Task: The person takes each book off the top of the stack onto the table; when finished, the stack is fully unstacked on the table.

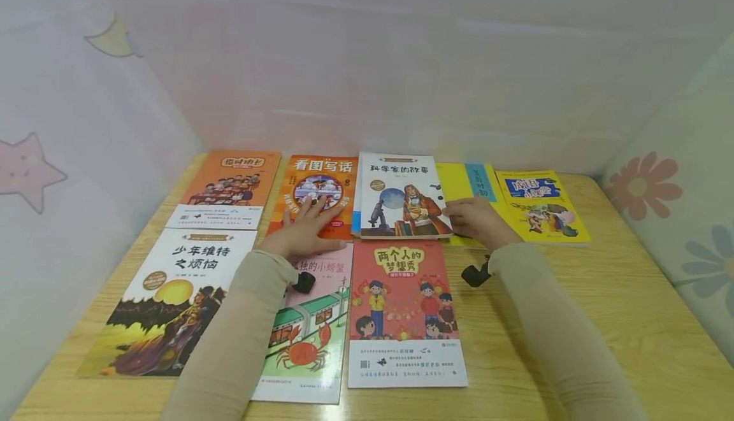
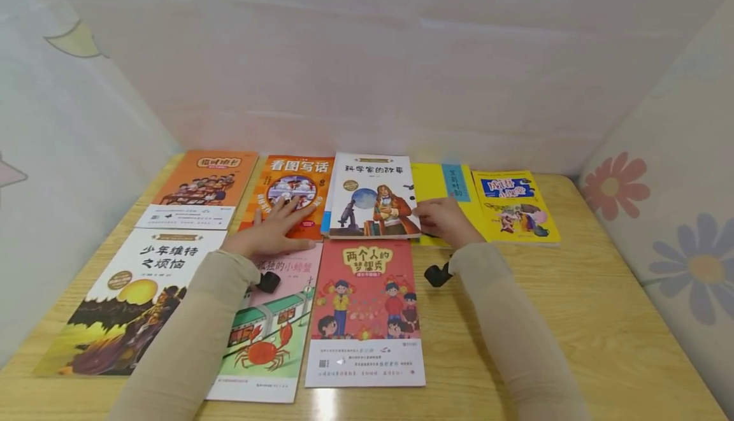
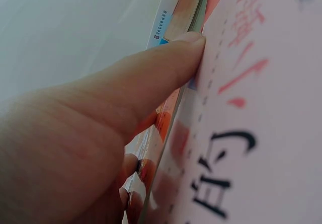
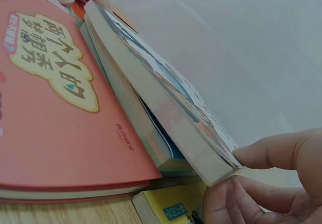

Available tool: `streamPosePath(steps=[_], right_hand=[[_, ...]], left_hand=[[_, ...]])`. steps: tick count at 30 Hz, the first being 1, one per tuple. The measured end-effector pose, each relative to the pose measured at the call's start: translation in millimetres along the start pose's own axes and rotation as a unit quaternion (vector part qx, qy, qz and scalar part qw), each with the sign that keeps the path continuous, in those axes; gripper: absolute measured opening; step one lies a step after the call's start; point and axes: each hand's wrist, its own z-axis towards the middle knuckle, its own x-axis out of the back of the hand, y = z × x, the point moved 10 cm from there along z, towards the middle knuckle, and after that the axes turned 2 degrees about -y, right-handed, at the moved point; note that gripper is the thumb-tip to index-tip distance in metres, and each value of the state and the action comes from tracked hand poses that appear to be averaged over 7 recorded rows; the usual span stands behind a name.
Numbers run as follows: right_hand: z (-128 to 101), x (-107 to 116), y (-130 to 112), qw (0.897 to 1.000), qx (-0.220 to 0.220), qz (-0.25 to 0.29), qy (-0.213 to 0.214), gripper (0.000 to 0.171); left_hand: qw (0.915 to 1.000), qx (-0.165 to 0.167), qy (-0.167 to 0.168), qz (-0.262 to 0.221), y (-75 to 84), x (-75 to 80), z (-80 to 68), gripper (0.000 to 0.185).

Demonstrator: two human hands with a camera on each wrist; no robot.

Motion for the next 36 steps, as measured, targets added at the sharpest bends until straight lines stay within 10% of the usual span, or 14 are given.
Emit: streamPosePath(steps=[36], right_hand=[[-53,4,20,0.995,0.057,0.044,-0.072,0.072]], left_hand=[[0.9997,-0.011,-0.001,0.023,7.1,9.0,2.5,0.092]])
